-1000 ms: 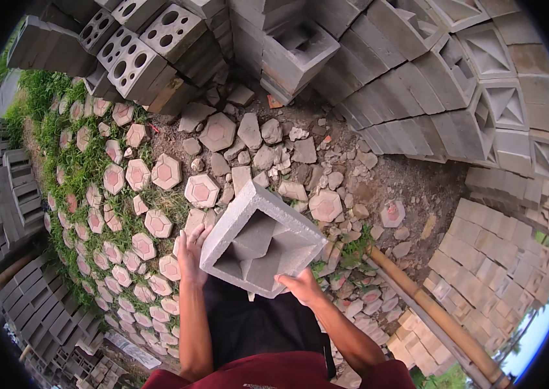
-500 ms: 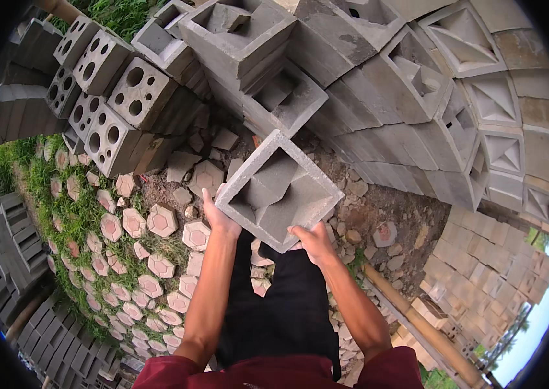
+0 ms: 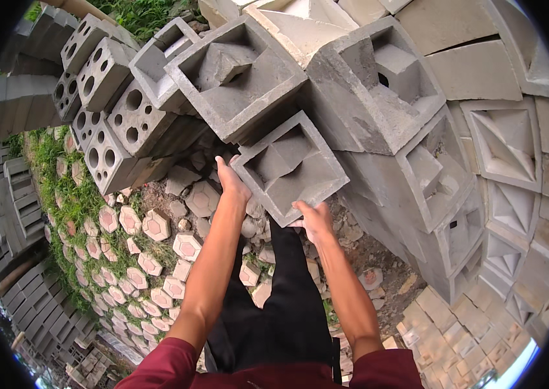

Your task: The person carries several hollow ventilation blocks across a yard and stacks them individually at the edge of an existing brick pile.

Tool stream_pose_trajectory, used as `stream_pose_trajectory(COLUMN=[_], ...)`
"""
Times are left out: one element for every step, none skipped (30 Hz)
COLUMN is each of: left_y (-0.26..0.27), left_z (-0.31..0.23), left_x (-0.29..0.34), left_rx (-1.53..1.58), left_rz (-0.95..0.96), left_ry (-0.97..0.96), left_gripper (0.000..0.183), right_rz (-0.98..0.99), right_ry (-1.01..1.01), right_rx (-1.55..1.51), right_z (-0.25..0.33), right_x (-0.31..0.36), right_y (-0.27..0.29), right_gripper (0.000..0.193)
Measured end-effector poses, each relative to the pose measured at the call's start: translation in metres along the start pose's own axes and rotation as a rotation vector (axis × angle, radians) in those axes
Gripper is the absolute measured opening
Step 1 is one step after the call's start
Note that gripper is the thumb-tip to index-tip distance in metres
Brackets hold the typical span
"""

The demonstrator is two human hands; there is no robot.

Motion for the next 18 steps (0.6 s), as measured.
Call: stream_pose_trajectory(left_y=[-0.005,-0.009,-0.01,-0.013,-0.016,-0.017,-0.017,-0.018,-0.024,-0.03,-0.034,-0.034,-0.033,-0.033,-0.035,-0.038,-0.041,-0.036], left_z=[0.001,0.001,0.001,0.002,0.003,0.003,0.002,-0.001,-0.004,-0.004,-0.003,-0.003,-0.003,-0.004,-0.005,-0.005,-0.006,-0.005], left_x=[-0.003,-0.006,-0.008,-0.011,-0.015,-0.018,-0.022,-0.026,-0.026,-0.025,-0.021,-0.022,-0.021,-0.021,-0.02,-0.019,-0.019,-0.019], left_rx=[0.009,0.017,0.005,0.054,0.101,0.151,0.156,0.15,0.141,0.132,0.143,0.131,0.119,0.108,0.101,0.095,0.089,0.078], left_rz=[0.002,0.003,0.014,-0.014,-0.043,-0.074,-0.087,-0.049,-0.01,0.031,0.053,0.03,0.007,-0.016,-0.025,-0.033,-0.041,-0.002], left_ry=[-0.033,-0.064,-0.104,-0.104,-0.103,-0.105,-0.105,-0.129,-0.147,-0.164,-0.111,-0.119,-0.128,-0.136,-0.149,-0.162,-0.174,-0.163], left_gripper=[0.083,0.083,0.08,0.078,0.076,0.075,0.071,0.067,0.064,0.061,0.054,0.054,0.055,0.055,0.055,0.055,0.055,0.06], right_rz=[0.0,0.007,0.009,0.009,0.03,0.043,0.055,0.067,0.06,0.054,0.047,0.051,0.055,0.059,0.07,0.081,0.091,0.098], right_ry=[-0.001,-0.008,-0.014,-0.021,-0.025,-0.039,-0.053,-0.067,-0.074,-0.081,-0.088,-0.106,-0.124,-0.142,-0.151,-0.16,-0.169,-0.158], right_rx=[-0.003,-0.005,-0.005,-0.007,-0.02,-0.008,0.003,0.015,0.019,0.023,0.027,0.022,0.017,0.012,-0.006,-0.024,-0.042,-0.022], right_z=[0.005,0.008,0.008,0.008,0.008,0.012,0.017,0.02,0.02,0.019,0.018,0.019,0.019,0.019,0.019,0.019,0.02,0.021], right_x=[-0.007,-0.013,-0.019,-0.025,-0.031,-0.033,-0.035,-0.037,-0.04,-0.042,-0.043,-0.044,-0.045,-0.045,-0.045,-0.044,-0.046,-0.043], right_y=[-0.003,-0.006,-0.005,-0.004,-0.003,-0.004,-0.005,-0.008,-0.006,-0.004,-0.002,-0.002,-0.003,-0.003,-0.003,-0.003,-0.003,-0.002], right_gripper=[0.041,0.041,0.042,0.043,0.046,0.044,0.041,0.039,0.04,0.04,0.041,0.044,0.048,0.051,0.052,0.052,0.053,0.053])
Point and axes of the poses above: each hand's wrist, its own x-axis away from the middle knuckle, its own y-axis out of the back of the hand, z = x × y, the point moved 2 cm from there along -x, towards the middle knuckle, and after that the axes turned 4 degrees about -z, right-handed, at the moved point
